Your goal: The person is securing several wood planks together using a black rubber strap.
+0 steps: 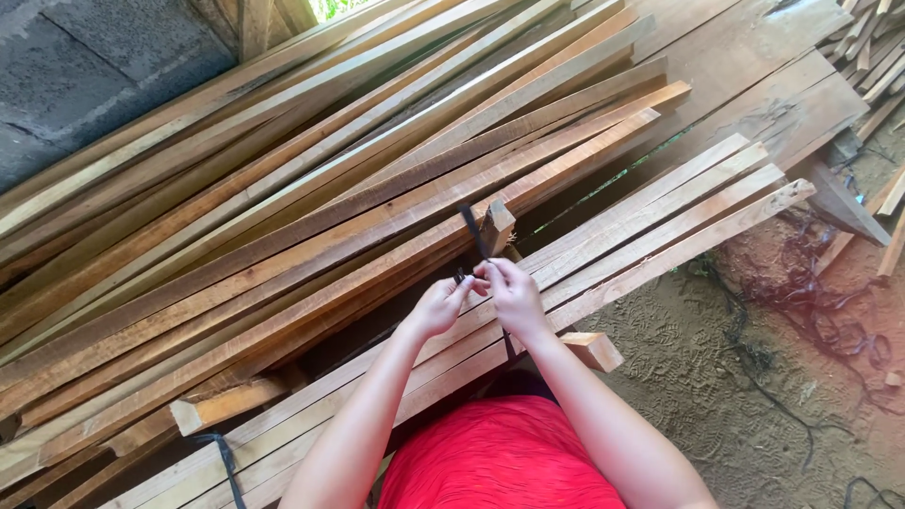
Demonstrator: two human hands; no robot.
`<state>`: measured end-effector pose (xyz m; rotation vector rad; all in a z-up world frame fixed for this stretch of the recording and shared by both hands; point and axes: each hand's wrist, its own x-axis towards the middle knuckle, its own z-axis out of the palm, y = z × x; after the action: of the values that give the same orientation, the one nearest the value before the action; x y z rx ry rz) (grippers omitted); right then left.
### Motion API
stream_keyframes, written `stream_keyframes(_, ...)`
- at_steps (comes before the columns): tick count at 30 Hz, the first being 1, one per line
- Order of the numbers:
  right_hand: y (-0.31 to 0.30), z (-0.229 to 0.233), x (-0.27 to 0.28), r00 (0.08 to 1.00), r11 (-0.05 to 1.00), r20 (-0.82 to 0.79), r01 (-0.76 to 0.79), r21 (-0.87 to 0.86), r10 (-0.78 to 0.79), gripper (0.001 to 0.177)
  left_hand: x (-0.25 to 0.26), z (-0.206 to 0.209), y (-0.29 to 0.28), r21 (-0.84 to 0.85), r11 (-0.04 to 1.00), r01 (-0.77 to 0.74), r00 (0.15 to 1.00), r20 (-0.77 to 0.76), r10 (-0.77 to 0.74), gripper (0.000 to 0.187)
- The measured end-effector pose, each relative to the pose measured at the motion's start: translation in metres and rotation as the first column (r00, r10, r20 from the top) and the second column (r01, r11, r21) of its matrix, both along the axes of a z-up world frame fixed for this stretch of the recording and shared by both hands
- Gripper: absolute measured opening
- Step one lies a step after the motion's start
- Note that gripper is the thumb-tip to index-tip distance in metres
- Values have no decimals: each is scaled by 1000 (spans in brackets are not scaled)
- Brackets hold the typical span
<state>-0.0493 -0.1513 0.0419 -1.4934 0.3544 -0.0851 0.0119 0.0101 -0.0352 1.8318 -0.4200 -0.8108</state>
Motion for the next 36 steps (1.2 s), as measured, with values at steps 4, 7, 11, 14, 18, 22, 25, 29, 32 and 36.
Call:
stream_keyframes(4, 8, -45, 24, 997, 996, -49, -60, -60, 57, 24, -9, -95, 14, -60, 998, -26, 988, -154, 17, 42)
stream_keyframes(7, 13, -64, 20, 989, 991, -115, -98, -85, 88, 29, -13, -79, 10, -100, 986, -131, 961, -258, 101, 50)
stream_keyframes(11, 18, -46, -22, 985, 998, -169, 33, 47, -24, 28, -9, -25, 1, -216, 956, -199, 967, -201, 156, 41)
stream_keyframes(14, 22, -42, -60, 988, 993, -155, 7, -117, -25, 28, -7, -19, -1, -208, 959, -190, 975, -159, 159, 40)
stream_keyframes(18, 21, -63, -62, 982, 927, -112, 103, -359, -153, 22, -7, 23, -10, 23, 992, -126, 991, 43, 125, 38)
stream_keyframes(22, 25, -91, -48, 983, 949, 5, 180, -258, -185, 20, -11, 98, -14, 432, 902, -16, 934, 328, -141, 35)
stream_keyframes(25, 31, -86, -53, 969, 948, -143, 154, -279, -200, 20, -5, 98, -5, 602, 799, -2, 861, 407, -305, 33)
stream_keyframes(29, 25, -63, -55, 967, 960, -117, 202, -196, -227, 21, 7, 56, 1, 383, 911, -152, 876, 479, -55, 27)
stream_keyframes(32, 23, -61, -43, 964, 963, -111, 223, -149, -241, 20, 8, 49, 3, 218, 959, -181, 869, 492, 51, 20)
stream_keyframes(36, 27, -74, -22, 970, 944, -154, 137, -301, -190, 21, 4, 60, -3, 117, 980, -163, 869, 487, 87, 15)
